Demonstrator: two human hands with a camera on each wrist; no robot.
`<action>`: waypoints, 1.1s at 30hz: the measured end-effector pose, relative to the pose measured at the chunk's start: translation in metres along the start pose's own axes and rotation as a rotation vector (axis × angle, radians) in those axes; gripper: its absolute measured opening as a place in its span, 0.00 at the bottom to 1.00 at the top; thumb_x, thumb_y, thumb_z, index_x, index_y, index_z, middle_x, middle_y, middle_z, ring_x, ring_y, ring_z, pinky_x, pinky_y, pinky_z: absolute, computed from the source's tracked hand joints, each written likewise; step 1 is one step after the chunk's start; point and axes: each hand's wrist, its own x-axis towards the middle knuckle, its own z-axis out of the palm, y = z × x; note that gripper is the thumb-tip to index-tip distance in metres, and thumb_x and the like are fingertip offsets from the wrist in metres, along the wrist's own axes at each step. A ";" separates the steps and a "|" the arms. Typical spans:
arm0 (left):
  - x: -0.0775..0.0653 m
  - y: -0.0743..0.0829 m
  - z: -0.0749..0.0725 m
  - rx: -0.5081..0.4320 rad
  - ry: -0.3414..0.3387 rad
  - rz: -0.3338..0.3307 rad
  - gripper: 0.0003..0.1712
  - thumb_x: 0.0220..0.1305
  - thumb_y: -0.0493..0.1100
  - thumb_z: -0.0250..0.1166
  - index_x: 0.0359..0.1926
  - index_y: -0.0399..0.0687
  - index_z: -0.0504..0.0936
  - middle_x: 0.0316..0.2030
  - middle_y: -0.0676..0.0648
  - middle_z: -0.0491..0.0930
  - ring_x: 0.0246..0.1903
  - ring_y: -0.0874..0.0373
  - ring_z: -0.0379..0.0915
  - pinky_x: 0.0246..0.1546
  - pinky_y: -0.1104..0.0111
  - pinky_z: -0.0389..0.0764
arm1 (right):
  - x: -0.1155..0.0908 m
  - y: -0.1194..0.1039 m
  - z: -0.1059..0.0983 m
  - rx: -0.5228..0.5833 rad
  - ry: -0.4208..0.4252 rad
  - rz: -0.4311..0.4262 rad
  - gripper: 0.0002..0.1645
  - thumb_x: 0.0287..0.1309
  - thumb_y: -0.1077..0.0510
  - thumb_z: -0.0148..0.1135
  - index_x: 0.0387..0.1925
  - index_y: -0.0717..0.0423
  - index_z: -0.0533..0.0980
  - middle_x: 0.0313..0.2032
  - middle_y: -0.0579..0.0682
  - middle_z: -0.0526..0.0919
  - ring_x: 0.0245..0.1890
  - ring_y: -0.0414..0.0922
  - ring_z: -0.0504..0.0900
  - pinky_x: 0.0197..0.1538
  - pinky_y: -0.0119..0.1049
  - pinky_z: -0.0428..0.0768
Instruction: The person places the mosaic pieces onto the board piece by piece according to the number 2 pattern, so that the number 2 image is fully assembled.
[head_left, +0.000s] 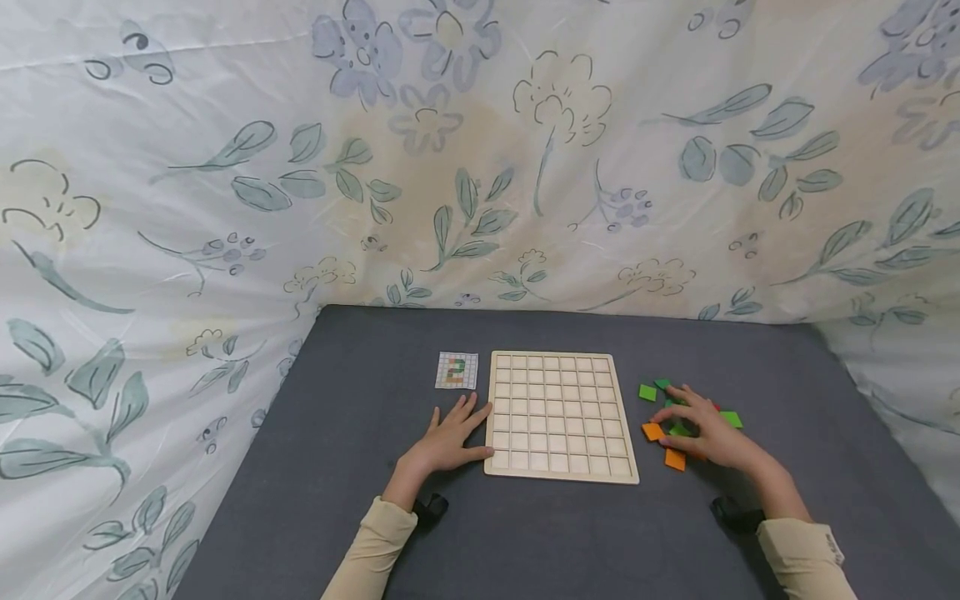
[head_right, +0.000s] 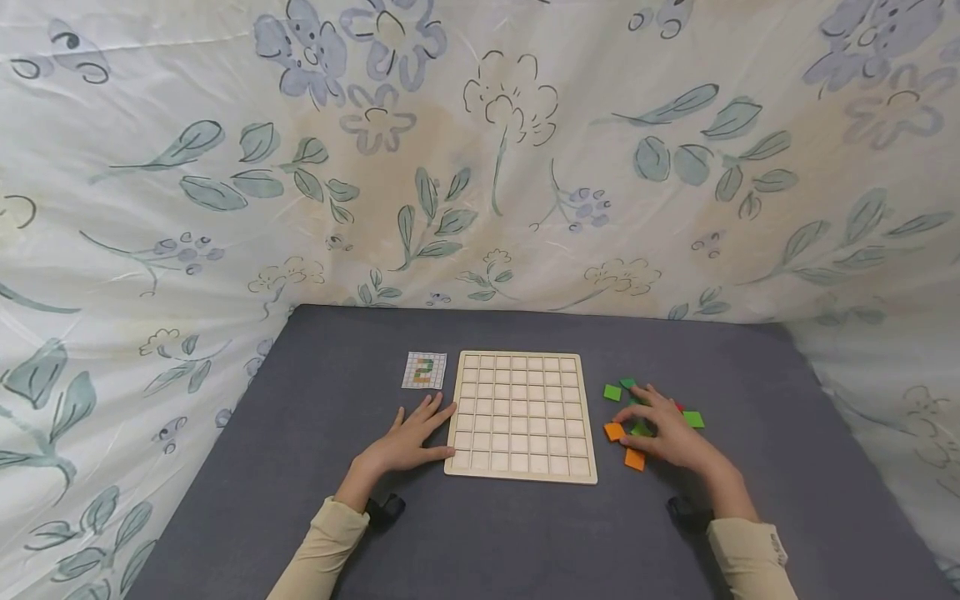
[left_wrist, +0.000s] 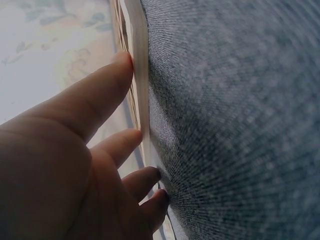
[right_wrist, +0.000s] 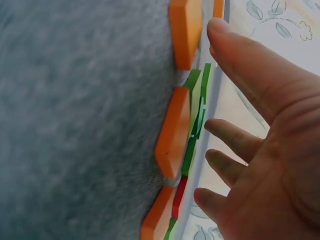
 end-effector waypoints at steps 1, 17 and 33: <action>0.000 0.000 0.000 0.000 0.000 0.001 0.43 0.61 0.59 0.59 0.72 0.52 0.53 0.72 0.39 0.43 0.71 0.42 0.35 0.63 0.35 0.35 | 0.001 -0.001 0.000 0.000 0.001 0.002 0.15 0.50 0.51 0.69 0.41 0.46 0.79 0.64 0.74 0.55 0.64 0.76 0.41 0.56 0.77 0.38; -0.001 -0.002 0.001 -0.004 0.003 0.009 0.43 0.62 0.59 0.58 0.72 0.52 0.52 0.72 0.40 0.43 0.71 0.43 0.35 0.63 0.36 0.34 | 0.032 -0.024 0.007 -0.054 0.050 -0.033 0.17 0.52 0.48 0.67 0.44 0.47 0.79 0.65 0.68 0.58 0.63 0.70 0.53 0.55 0.70 0.58; -0.001 -0.002 0.000 0.005 0.001 0.001 0.43 0.62 0.60 0.58 0.72 0.53 0.53 0.72 0.40 0.43 0.71 0.43 0.35 0.63 0.36 0.35 | 0.068 -0.044 0.025 0.003 0.067 -0.135 0.14 0.54 0.52 0.65 0.43 0.51 0.79 0.62 0.70 0.61 0.62 0.69 0.58 0.55 0.68 0.62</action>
